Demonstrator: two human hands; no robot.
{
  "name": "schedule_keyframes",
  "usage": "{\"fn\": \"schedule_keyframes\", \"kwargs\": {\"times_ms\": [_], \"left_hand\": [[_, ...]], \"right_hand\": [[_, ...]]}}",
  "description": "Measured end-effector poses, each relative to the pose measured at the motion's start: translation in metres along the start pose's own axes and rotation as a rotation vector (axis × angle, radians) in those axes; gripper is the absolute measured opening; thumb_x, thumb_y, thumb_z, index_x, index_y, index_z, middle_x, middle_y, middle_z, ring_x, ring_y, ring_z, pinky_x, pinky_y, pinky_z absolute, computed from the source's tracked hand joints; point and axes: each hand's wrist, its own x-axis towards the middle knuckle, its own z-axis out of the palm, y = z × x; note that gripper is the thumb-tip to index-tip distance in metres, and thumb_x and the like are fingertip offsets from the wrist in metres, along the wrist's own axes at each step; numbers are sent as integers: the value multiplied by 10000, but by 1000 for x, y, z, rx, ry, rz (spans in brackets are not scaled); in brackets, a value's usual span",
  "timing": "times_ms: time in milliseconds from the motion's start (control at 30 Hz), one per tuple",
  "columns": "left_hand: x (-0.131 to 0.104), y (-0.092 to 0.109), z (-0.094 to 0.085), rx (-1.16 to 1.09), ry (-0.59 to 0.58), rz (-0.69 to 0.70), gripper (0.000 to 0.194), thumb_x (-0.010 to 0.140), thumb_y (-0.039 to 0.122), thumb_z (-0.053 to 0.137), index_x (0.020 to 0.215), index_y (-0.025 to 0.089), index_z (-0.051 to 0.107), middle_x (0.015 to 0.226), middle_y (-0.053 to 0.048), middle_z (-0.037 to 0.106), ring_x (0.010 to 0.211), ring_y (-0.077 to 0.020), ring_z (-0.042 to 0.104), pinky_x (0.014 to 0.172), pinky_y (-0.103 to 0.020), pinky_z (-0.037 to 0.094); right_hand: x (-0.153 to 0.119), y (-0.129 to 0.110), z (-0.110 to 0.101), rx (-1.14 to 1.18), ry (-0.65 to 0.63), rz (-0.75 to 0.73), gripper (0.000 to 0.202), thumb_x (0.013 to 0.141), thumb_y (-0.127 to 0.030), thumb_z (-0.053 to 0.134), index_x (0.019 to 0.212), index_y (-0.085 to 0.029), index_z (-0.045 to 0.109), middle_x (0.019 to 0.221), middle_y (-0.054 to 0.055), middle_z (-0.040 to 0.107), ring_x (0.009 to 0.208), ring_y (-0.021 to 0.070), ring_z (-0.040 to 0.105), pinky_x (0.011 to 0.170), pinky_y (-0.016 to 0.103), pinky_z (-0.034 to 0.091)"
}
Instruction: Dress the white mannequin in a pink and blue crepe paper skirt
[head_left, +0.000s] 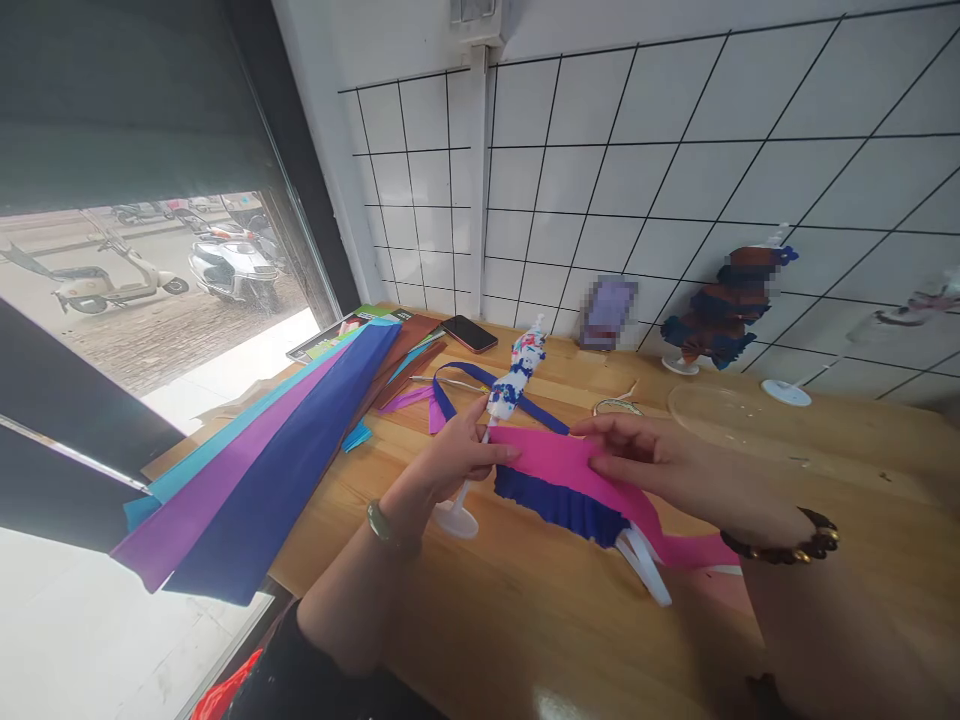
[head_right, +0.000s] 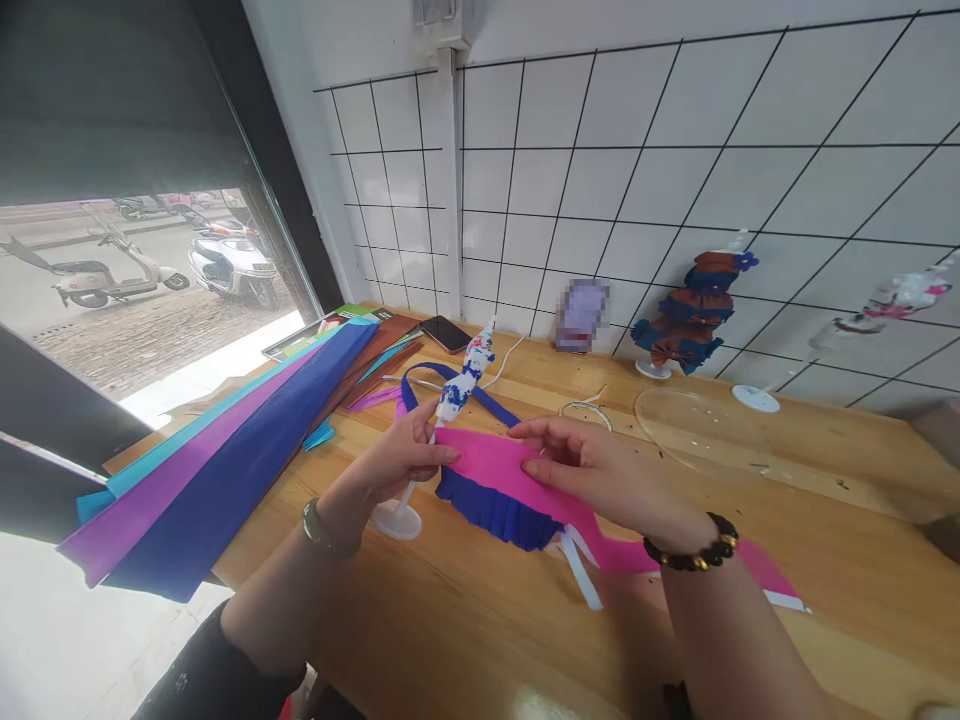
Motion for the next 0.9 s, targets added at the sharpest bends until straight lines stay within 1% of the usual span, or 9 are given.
{"fn": "schedule_keyframes", "kwargs": {"times_ms": [133, 233, 367, 467, 567, 667, 733, 800, 900], "left_hand": [[-4, 6, 3, 120, 27, 6, 818, 586, 277, 790, 1291, 226, 377, 534, 110, 356, 415, -18, 240, 378, -155, 155], [-7, 8, 6, 201, 58, 35, 837, 585, 269, 786, 1312, 213, 376, 533, 99, 381, 425, -30, 287, 385, -153, 199], [-9, 7, 8, 237, 59, 77, 809, 617, 216, 752, 1332, 213, 374, 544, 87, 394, 453, -41, 308, 415, -154, 238], [-7, 3, 7, 275, 57, 90, 844, 614, 176, 737, 1358, 227, 343, 575, 71, 432, 477, -54, 338, 435, -164, 264], [-6, 0, 6, 291, 37, 101, 809, 626, 165, 721, 1347, 231, 361, 579, 72, 420, 480, -53, 325, 438, -168, 255], [-6, 2, 6, 293, 44, 82, 793, 642, 200, 725, 1346, 224, 360, 542, 89, 367, 458, -48, 292, 423, -170, 219], [-7, 4, 5, 263, 52, 72, 823, 635, 234, 746, 1353, 230, 345, 521, 101, 330, 446, -44, 274, 414, -170, 197], [-8, 7, 5, 177, 41, 71, 822, 629, 273, 761, 1342, 237, 352, 528, 106, 313, 432, -32, 242, 404, -166, 176], [-6, 10, 5, 14, 64, 81, 654, 693, 389, 704, 1267, 242, 427, 605, 81, 390, 409, -7, 198, 388, -161, 154]], "right_hand": [[-1, -13, 8, -132, 5, -9, 479, 787, -550, 519, 1146, -245, 600, 870, 37, 662, 702, 165, 596, 576, 280, 474], [1, -23, 17, -170, -22, -20, 492, 808, -589, 455, 1106, -231, 611, 926, 51, 668, 756, 185, 605, 609, 286, 469], [6, -34, 34, -219, -42, -13, 502, 831, -607, 387, 945, -200, 659, 802, 46, 662, 700, 186, 585, 578, 286, 414], [12, -37, 47, -237, -6, -2, 430, 797, -580, 476, 856, -196, 659, 773, 35, 654, 680, 184, 576, 567, 284, 388], [18, -33, 56, -254, 18, -27, 319, 800, -493, 510, 759, -204, 640, 727, 15, 630, 647, 164, 546, 558, 275, 372], [23, -28, 56, -247, 6, -76, 334, 842, -447, 448, 693, -206, 625, 645, -2, 575, 590, 141, 490, 531, 267, 346], [24, -26, 52, -242, 27, -92, 341, 853, -445, 428, 709, -209, 628, 622, -11, 548, 568, 133, 462, 514, 262, 331], [23, -27, 48, -242, 36, -106, 331, 854, -450, 428, 727, -216, 625, 607, -20, 529, 548, 128, 439, 497, 257, 320], [19, -32, 43, -246, 63, -107, 328, 855, -464, 426, 707, -226, 596, 592, -24, 511, 538, 129, 432, 486, 253, 324]]}}
